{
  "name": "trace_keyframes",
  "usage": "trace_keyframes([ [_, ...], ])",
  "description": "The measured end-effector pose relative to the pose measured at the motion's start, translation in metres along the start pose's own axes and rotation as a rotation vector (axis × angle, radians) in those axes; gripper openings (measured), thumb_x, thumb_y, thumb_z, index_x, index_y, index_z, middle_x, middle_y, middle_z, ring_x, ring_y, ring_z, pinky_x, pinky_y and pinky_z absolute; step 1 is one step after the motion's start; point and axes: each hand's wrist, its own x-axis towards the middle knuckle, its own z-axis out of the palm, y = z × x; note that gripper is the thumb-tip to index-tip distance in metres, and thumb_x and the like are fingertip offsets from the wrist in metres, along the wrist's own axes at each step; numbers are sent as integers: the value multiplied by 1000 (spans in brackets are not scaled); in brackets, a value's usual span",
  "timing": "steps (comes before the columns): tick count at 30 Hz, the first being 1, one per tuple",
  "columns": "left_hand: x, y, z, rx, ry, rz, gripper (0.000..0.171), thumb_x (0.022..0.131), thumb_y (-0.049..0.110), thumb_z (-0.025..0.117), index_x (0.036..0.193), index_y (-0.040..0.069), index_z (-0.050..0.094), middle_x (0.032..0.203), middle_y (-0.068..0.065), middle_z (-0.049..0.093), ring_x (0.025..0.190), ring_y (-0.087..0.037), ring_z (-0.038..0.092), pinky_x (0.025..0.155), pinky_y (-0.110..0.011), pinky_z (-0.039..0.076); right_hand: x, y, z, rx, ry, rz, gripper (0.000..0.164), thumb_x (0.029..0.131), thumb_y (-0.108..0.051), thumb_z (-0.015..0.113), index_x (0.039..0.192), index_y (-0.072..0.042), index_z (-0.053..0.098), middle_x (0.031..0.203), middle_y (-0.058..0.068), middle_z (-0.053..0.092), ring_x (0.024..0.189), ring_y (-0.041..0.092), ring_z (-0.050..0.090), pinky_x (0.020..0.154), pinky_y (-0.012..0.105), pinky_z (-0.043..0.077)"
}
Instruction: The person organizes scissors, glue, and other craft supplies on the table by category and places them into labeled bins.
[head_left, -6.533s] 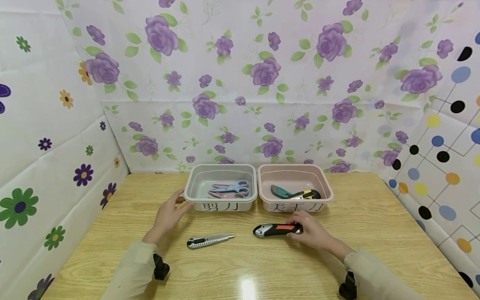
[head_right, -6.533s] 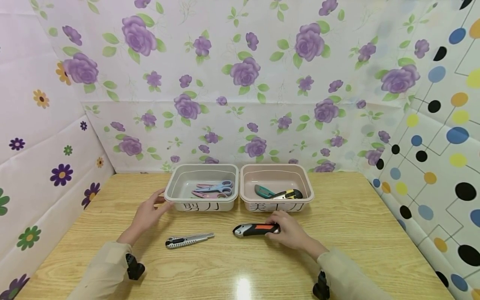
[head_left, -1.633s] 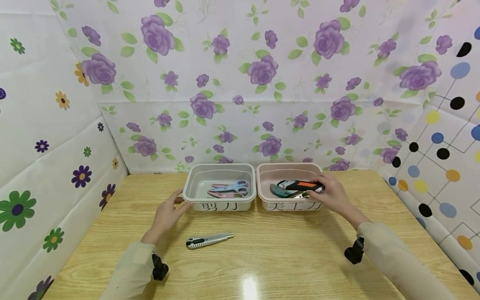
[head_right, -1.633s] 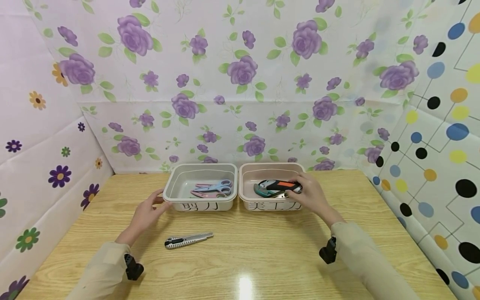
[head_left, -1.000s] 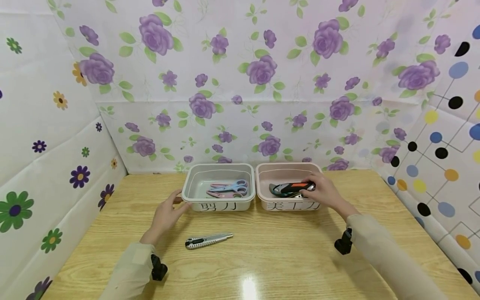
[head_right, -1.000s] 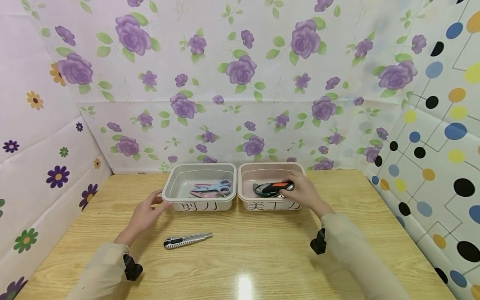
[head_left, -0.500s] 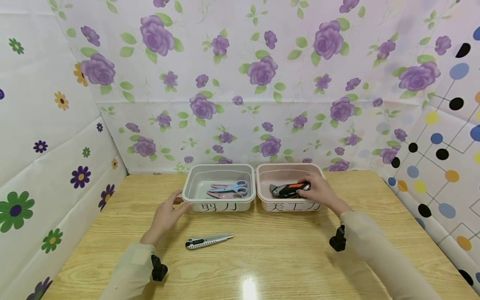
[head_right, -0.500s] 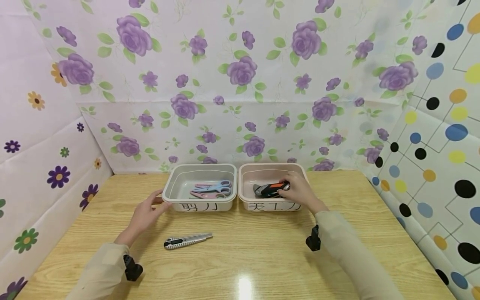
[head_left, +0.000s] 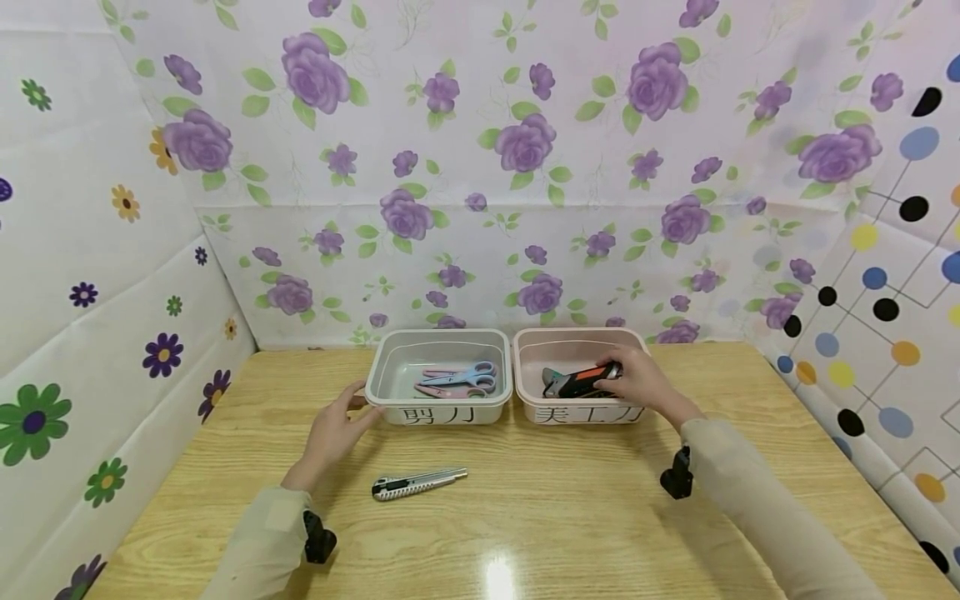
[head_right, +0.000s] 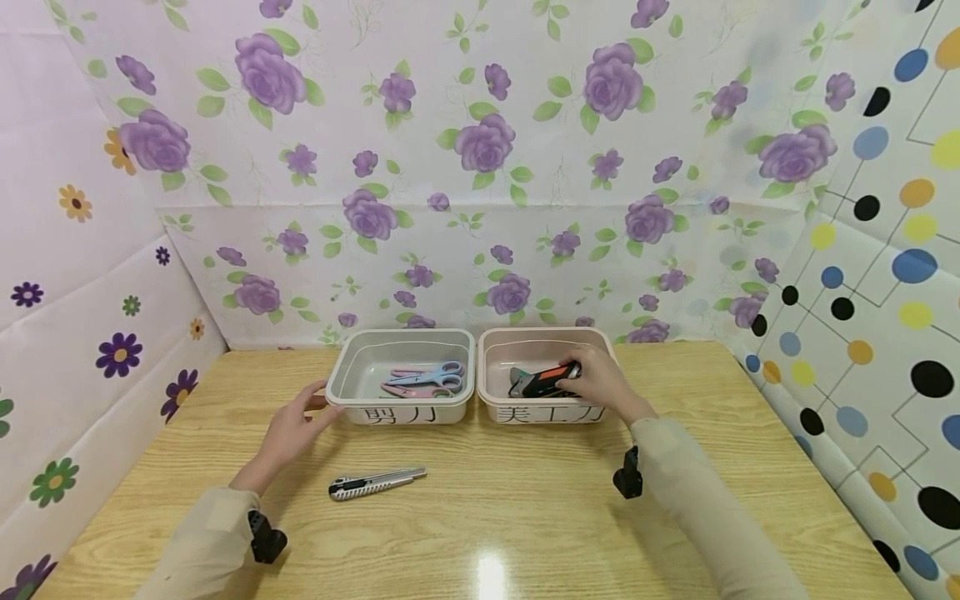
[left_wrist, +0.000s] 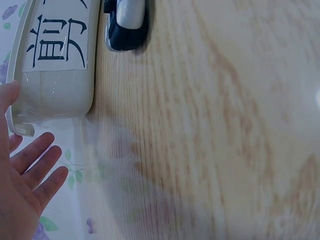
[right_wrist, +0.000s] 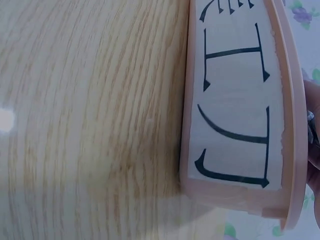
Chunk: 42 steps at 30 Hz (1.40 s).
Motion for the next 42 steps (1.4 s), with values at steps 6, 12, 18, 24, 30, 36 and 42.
trace_keyframes([
  [6,0,1,0,1,1,-2,65,87,46,56,136,8,39,114,-18,60,105,-34,55,85,-51,45,-1,6,1,-17,-21,24,31,74,-16,75,100,-1,67,100,14,62,80,24,57,64,35,45],
  [12,0,1,0,0,-2,-6,64,86,47,56,136,9,39,114,-18,60,105,-34,55,85,-50,45,-1,9,1,-24,-27,40,33,74,-16,75,102,0,66,100,14,62,75,19,55,62,34,43],
  [18,0,2,0,-2,-9,-6,64,87,45,56,136,8,38,114,-19,60,106,-35,55,85,-51,44,-1,10,0,-30,-38,45,33,75,-16,75,103,0,66,102,15,62,77,20,56,64,36,45],
  [24,0,3,0,4,-9,-3,64,87,44,56,136,6,38,114,-20,59,105,-35,55,85,-51,45,-2,9,-1,-33,-60,62,33,76,-16,74,104,0,66,109,20,59,80,22,58,68,39,47],
  [30,0,2,0,4,-5,-3,65,87,45,56,136,6,38,114,-20,59,106,-35,55,85,-51,45,-1,7,-1,-47,-67,63,34,76,-15,74,105,0,66,113,24,56,83,26,59,70,41,48],
  [36,0,1,0,7,-1,4,65,87,45,56,136,7,39,114,-19,60,105,-35,55,84,-50,46,-1,5,-2,-92,-79,34,34,77,-16,73,106,1,65,112,23,57,91,31,58,74,45,47],
  [42,0,1,0,10,5,9,64,87,45,57,135,6,39,113,-19,60,104,-34,56,83,-50,46,-1,3,-3,-139,-84,-8,34,77,-18,73,105,1,65,106,17,59,89,28,58,72,43,47],
])
